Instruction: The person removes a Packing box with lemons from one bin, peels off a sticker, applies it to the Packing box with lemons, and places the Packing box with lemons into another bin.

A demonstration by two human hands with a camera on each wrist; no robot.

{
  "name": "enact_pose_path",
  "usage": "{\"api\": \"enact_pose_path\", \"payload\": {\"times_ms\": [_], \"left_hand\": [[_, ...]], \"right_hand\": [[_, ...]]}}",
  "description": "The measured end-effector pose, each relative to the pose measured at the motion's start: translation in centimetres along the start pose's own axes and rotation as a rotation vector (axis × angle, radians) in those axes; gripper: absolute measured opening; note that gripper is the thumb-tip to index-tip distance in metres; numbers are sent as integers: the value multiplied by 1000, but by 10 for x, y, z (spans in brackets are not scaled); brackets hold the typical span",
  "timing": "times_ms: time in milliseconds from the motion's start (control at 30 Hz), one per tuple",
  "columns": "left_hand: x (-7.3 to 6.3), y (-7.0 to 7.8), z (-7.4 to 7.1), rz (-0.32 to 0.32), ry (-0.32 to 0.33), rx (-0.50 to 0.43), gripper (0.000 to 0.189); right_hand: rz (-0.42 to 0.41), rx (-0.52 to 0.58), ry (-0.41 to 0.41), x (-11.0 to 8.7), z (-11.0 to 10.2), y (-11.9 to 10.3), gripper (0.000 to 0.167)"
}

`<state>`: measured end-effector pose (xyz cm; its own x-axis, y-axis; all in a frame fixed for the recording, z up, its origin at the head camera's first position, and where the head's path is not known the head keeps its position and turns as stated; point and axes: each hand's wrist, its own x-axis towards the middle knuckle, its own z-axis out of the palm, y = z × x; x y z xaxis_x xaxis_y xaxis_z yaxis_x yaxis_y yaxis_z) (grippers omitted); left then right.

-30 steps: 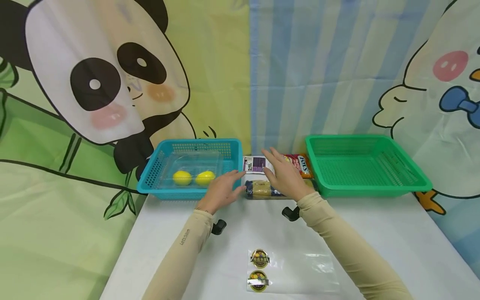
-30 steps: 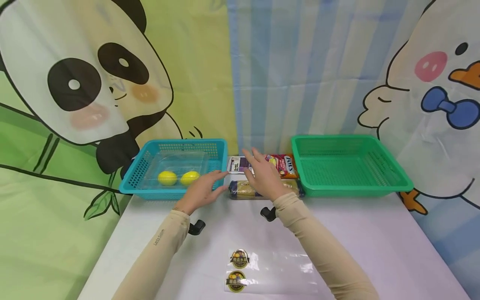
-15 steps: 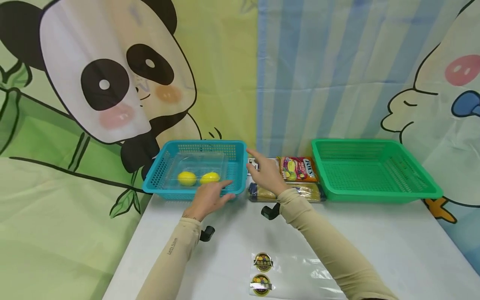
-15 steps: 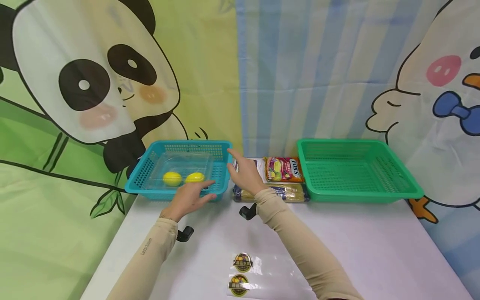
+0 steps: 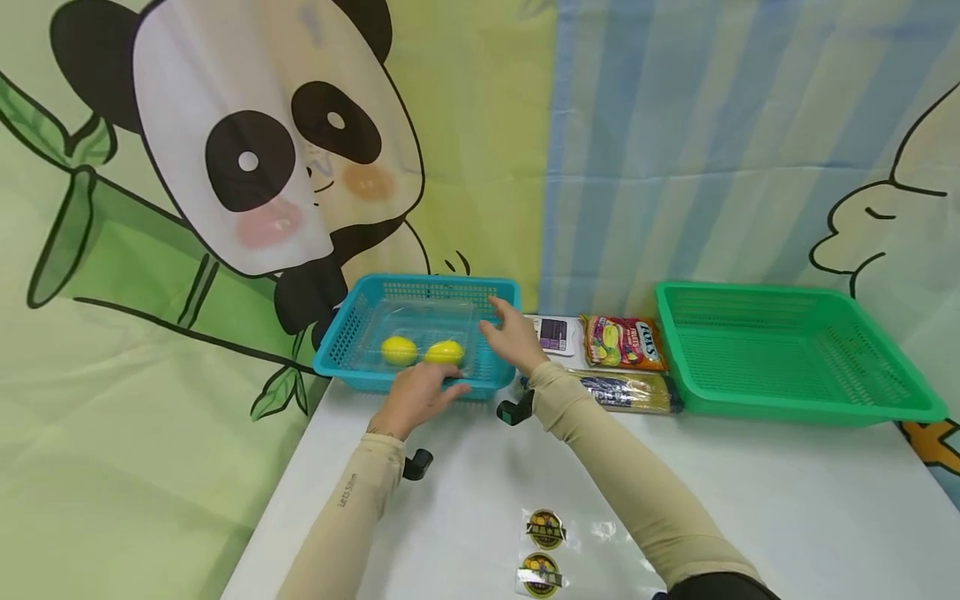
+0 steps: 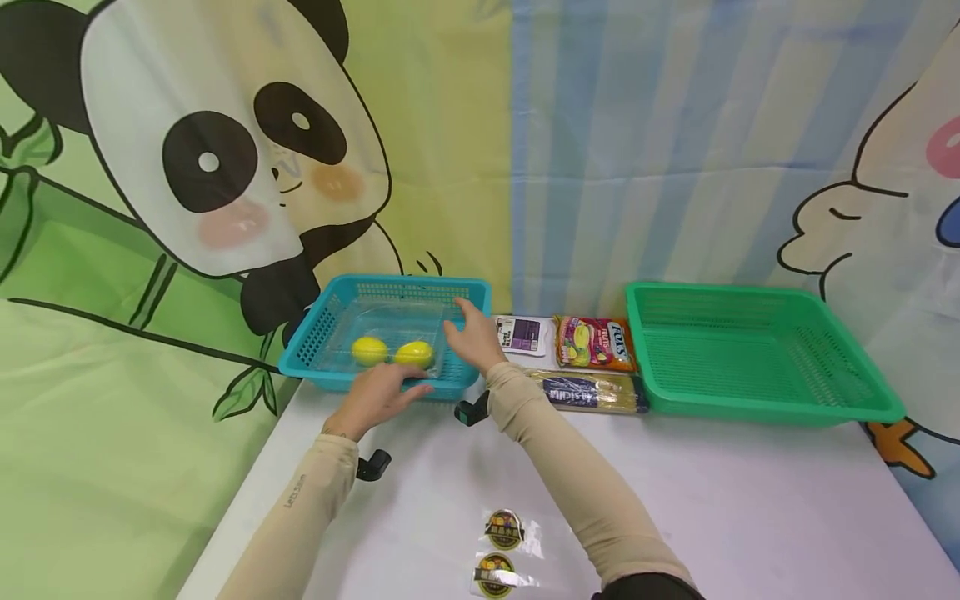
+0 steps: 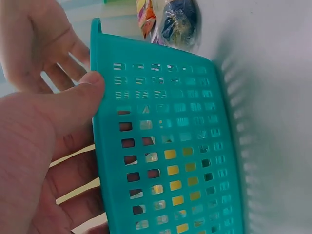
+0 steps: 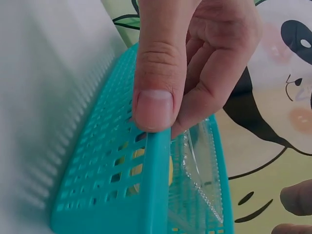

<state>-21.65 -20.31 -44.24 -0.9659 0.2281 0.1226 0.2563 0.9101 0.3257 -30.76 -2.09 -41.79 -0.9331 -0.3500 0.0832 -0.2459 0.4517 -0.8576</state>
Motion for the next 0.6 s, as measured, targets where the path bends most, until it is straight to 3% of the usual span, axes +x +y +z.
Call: {"api": "enact_pose_path", "payload": {"times_ms": [333,600], "left_hand": [[-1,-2,6,-2,44,-8,39],[-4,-6,10,-9,33,-103,40]], "right_hand": [[145,92,-65,26,19,-3,73],[218,196,-161,34,34,5,77]]}}
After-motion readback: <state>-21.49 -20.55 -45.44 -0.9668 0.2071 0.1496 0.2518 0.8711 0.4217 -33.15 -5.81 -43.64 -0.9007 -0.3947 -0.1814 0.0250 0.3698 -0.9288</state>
